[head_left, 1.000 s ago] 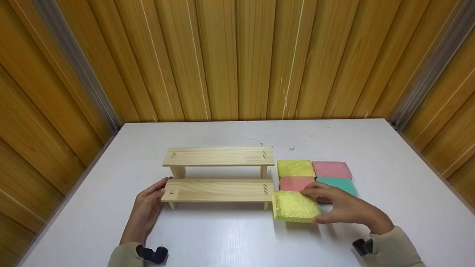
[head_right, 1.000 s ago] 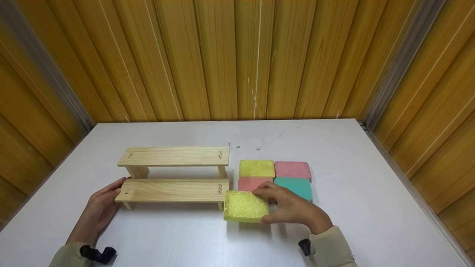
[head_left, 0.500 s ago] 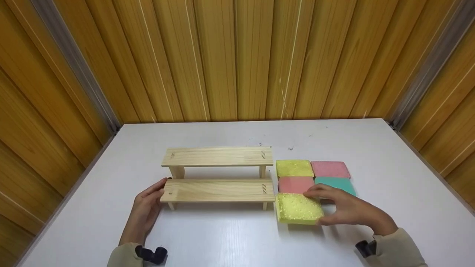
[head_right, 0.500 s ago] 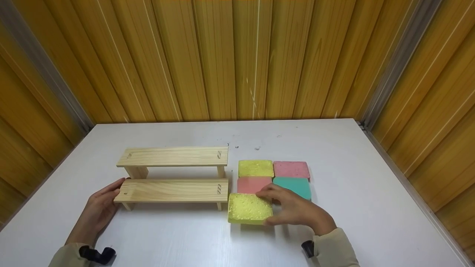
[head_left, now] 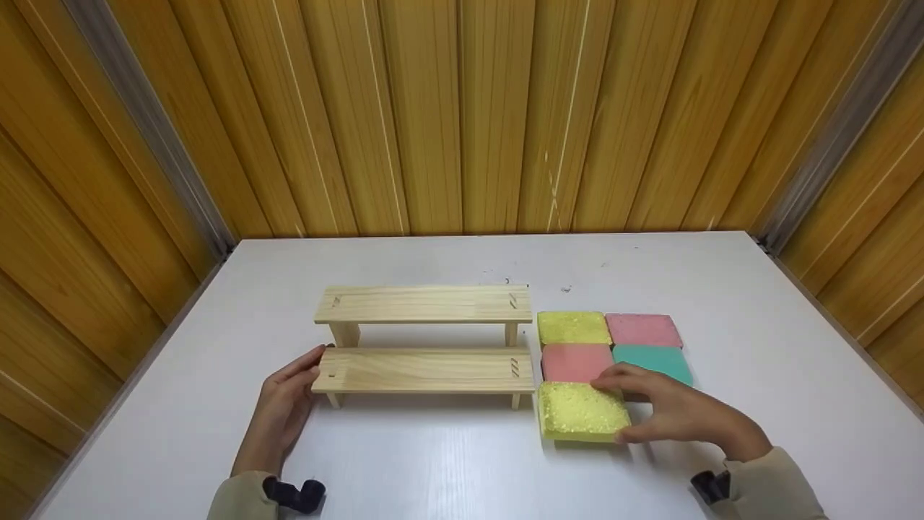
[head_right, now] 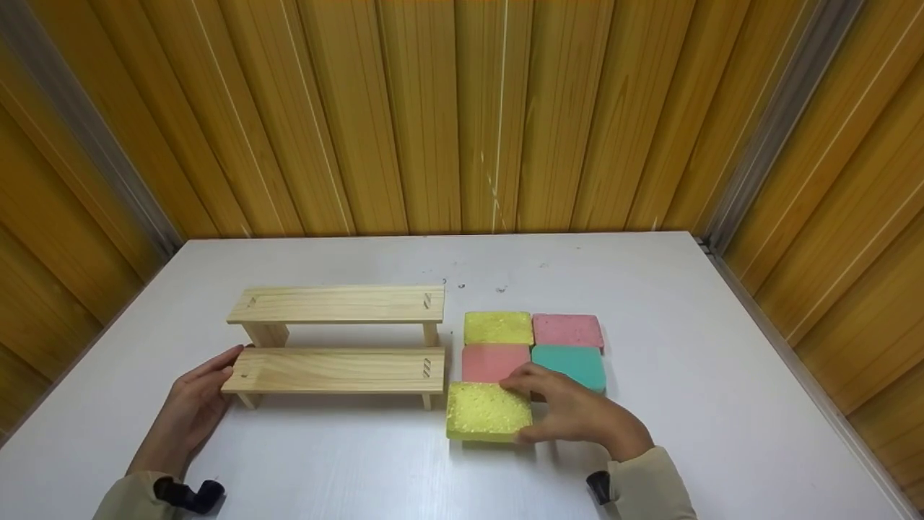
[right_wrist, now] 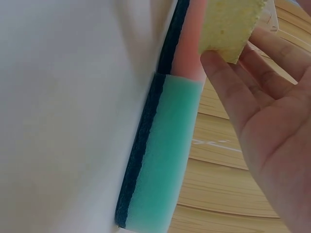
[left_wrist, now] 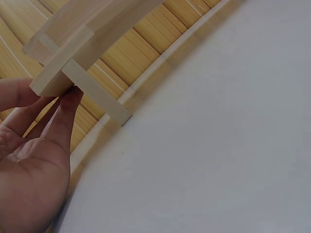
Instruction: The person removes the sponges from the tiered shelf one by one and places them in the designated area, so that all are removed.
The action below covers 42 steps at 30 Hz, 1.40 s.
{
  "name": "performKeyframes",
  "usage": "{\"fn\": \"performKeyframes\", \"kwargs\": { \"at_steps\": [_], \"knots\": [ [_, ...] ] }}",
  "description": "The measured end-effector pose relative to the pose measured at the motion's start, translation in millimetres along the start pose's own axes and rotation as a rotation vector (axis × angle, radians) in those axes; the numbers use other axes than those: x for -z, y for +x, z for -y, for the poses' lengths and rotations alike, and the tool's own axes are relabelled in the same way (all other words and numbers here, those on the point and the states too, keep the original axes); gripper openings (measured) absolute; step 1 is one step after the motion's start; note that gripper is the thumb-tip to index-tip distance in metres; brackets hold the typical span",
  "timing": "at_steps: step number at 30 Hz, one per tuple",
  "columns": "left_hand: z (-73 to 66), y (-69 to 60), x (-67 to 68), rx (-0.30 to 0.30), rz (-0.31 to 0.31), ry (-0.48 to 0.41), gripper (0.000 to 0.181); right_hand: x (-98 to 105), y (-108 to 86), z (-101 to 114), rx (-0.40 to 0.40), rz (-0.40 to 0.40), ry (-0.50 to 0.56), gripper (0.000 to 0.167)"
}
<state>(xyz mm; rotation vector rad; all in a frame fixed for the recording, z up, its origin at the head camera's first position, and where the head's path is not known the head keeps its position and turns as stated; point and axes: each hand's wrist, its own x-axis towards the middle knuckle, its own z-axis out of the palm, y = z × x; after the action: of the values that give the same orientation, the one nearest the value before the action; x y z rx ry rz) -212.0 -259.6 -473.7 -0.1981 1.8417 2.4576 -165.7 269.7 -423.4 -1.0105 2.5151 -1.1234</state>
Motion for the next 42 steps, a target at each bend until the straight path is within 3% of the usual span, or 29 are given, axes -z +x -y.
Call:
{"fn": "performKeyframes", "kwargs": {
  "at_steps": [11, 23, 36, 42],
  "knots": [
    [-1.6, -1.0, -0.2, 0.001, -0.002, -0.007, 0.049, 0.1, -1.2, -1.1, -0.023, -0.001, -0.073, 0.060],
    [0.5, -0.9, 0.5, -0.021, -0.024, 0.007, 0.049, 0.7, -2.2, -3.5, -0.034, 0.024, -0.085, 0.062],
    [-0.7, -0.6, -0.7, -0.002, 0.010, -0.023, 0.049, 0.0, -4.7, -3.1, -0.025, 0.016, -0.150, 0.061],
    [-0.4, 0.0, -0.5, 0.000, 0.002, -0.038, 0.049, 0.8, -4.8, -2.0, -0.088, 0.031, -0.165, 0.063]
  ]
}}
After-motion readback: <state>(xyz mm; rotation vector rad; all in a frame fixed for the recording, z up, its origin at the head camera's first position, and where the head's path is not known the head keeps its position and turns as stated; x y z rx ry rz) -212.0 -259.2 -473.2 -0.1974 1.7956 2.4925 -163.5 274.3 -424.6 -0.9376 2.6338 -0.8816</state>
